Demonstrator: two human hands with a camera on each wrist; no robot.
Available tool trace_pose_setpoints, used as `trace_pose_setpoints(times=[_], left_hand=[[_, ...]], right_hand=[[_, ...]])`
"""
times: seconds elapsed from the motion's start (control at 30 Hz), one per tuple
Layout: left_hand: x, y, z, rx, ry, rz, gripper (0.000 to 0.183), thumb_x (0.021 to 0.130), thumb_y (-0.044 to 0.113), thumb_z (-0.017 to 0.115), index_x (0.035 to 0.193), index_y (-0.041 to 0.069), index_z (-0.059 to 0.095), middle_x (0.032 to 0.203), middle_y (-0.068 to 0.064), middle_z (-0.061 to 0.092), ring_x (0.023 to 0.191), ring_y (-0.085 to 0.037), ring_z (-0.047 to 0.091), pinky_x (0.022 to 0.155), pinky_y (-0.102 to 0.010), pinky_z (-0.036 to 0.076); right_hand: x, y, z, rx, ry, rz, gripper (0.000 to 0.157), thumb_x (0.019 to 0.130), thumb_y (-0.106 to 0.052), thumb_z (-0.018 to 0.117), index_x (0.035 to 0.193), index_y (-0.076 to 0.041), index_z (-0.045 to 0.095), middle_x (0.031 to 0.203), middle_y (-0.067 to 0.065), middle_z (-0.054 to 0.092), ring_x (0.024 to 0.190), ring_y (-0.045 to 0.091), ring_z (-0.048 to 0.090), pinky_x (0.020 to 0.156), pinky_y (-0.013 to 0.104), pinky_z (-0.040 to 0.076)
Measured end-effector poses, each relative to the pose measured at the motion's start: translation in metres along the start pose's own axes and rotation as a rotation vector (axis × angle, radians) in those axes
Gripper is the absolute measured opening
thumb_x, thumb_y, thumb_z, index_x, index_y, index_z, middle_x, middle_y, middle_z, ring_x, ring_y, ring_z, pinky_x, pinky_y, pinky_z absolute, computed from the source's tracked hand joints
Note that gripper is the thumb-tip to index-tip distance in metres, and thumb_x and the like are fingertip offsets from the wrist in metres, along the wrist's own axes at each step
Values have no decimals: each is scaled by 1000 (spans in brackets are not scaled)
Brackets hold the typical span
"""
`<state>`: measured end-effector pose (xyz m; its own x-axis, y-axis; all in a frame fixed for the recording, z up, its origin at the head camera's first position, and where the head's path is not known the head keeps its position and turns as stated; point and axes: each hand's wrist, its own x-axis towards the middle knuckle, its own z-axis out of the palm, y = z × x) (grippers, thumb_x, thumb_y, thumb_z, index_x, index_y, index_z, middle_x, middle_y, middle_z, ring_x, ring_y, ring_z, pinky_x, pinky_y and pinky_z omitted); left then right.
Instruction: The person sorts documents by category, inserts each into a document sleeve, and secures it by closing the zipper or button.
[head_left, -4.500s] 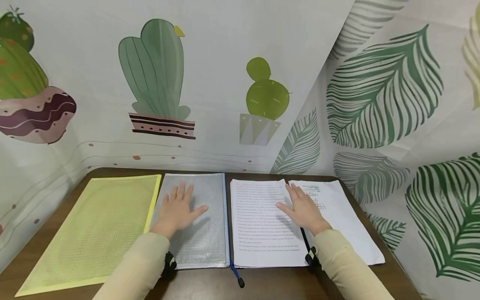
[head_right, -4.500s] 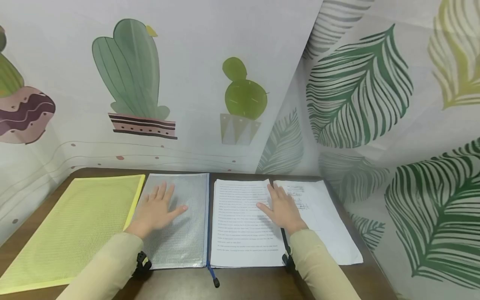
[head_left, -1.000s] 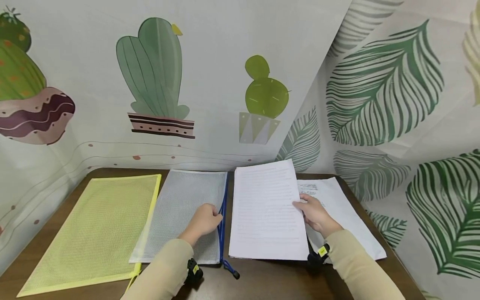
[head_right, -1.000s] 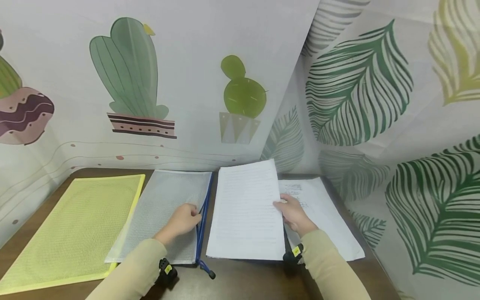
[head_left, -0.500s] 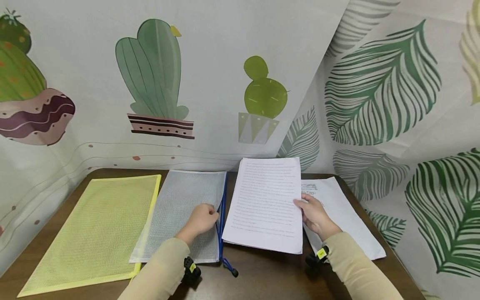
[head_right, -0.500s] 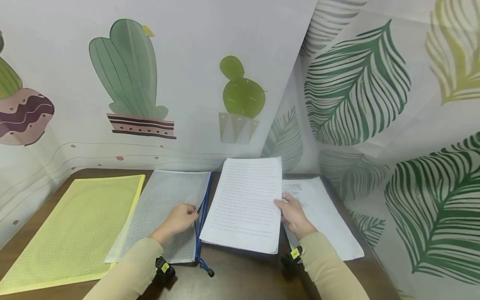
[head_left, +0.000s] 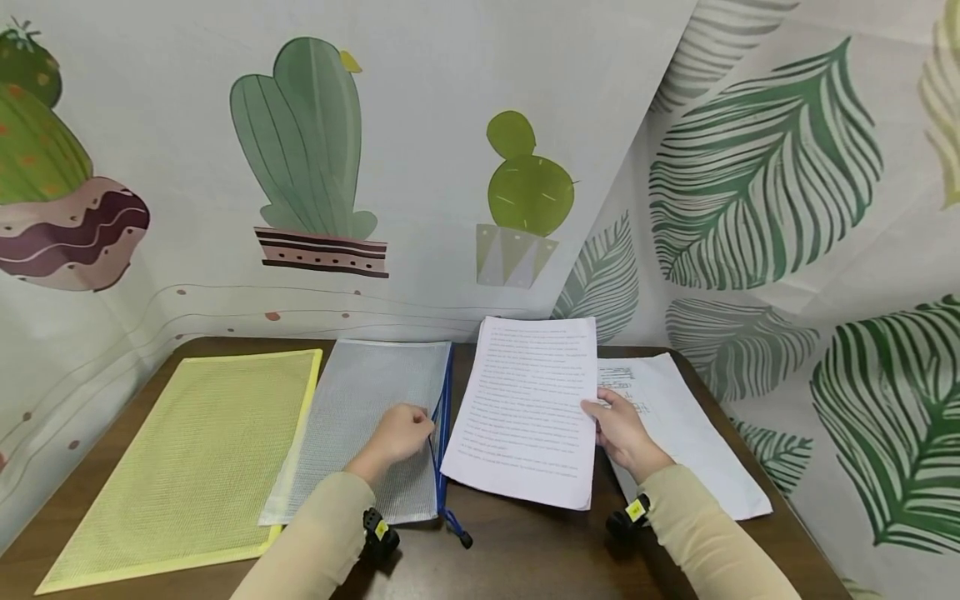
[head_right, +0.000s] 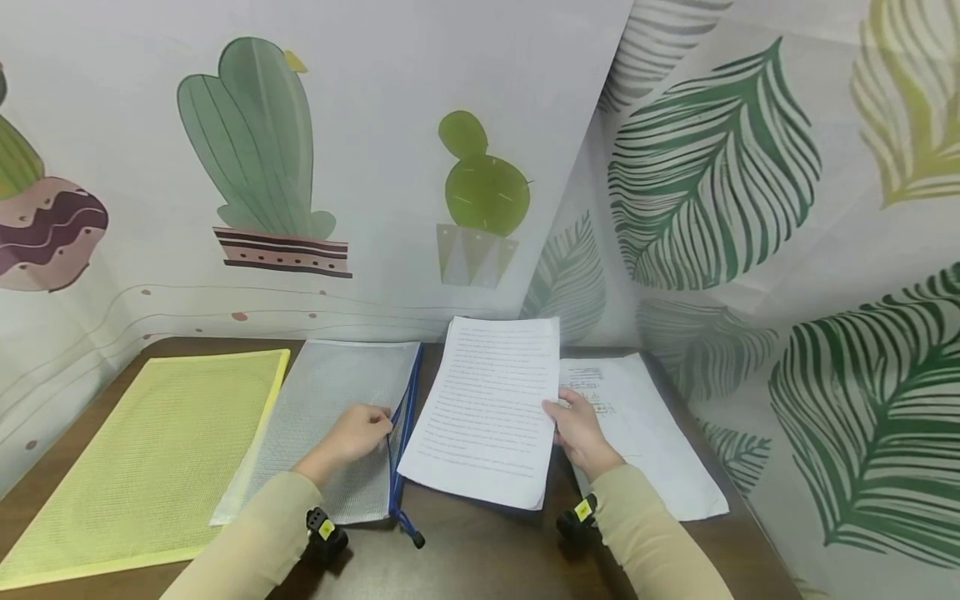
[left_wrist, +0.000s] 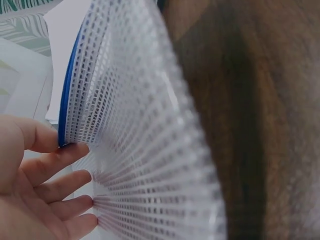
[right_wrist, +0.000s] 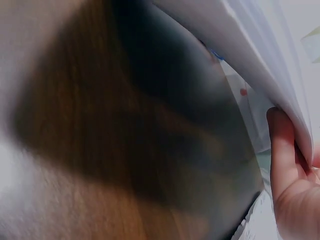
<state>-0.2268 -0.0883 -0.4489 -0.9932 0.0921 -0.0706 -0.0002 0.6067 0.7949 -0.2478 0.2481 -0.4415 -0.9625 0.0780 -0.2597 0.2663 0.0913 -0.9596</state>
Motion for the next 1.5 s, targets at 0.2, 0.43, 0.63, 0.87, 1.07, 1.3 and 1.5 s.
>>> trace_pose_setpoints(times=[0.2,0.43,0.63,0.87,1.07,1.3,1.5], left_hand=[[-2,4,1,74,12,44,39,83,9,50,47,17,36,52,6,38,43,-7,27,40,-20,22],[-3,5,8,132,51,86,41,84,9,52,47,16,35,56,4,42,43,-7,26,39,-19,22],[-5,8,11,151,71,103,43,85,10,53,47,17,34,53,5,35,43,-7,27,39,-20,20],[-6,9,13,147,81,86,42,86,10,52,48,18,34,50,7,33,43,-7,28,39,-19,21],[-7,9,14,157,93,82,37,86,9,51,52,17,37,50,6,34,44,-8,32,40,-20,25],[-8,10,14,153,88,82,33,86,9,52,54,15,42,51,5,37,44,-8,36,40,-20,28],[-8,11,15,162,82,123,38,86,8,52,53,17,33,52,6,30,44,-8,29,40,-19,24]], right_hand=[[-4,-6,6,51,-37,-1,44,96,-9,45,138,2,35,98,8,66,77,14,69,67,32,58],[-8,-10,13,73,-66,8,43,95,-7,47,135,6,37,92,5,66,73,12,68,64,29,58],[-8,-9,20,88,-97,10,45,93,-5,49,133,10,37,89,5,66,72,12,68,63,29,57],[-5,-7,26,93,-112,13,42,92,-6,50,130,10,41,89,6,66,72,13,68,63,30,57],[-4,-6,29,89,-126,14,42,92,-6,51,130,10,41,88,5,65,71,13,66,61,28,56],[-1,-5,30,36,-131,42,40,92,-6,51,130,6,43,94,8,67,74,15,68,63,31,57],[1,-3,31,13,-148,49,41,92,-7,53,131,4,45,92,8,69,72,17,69,63,32,58]])
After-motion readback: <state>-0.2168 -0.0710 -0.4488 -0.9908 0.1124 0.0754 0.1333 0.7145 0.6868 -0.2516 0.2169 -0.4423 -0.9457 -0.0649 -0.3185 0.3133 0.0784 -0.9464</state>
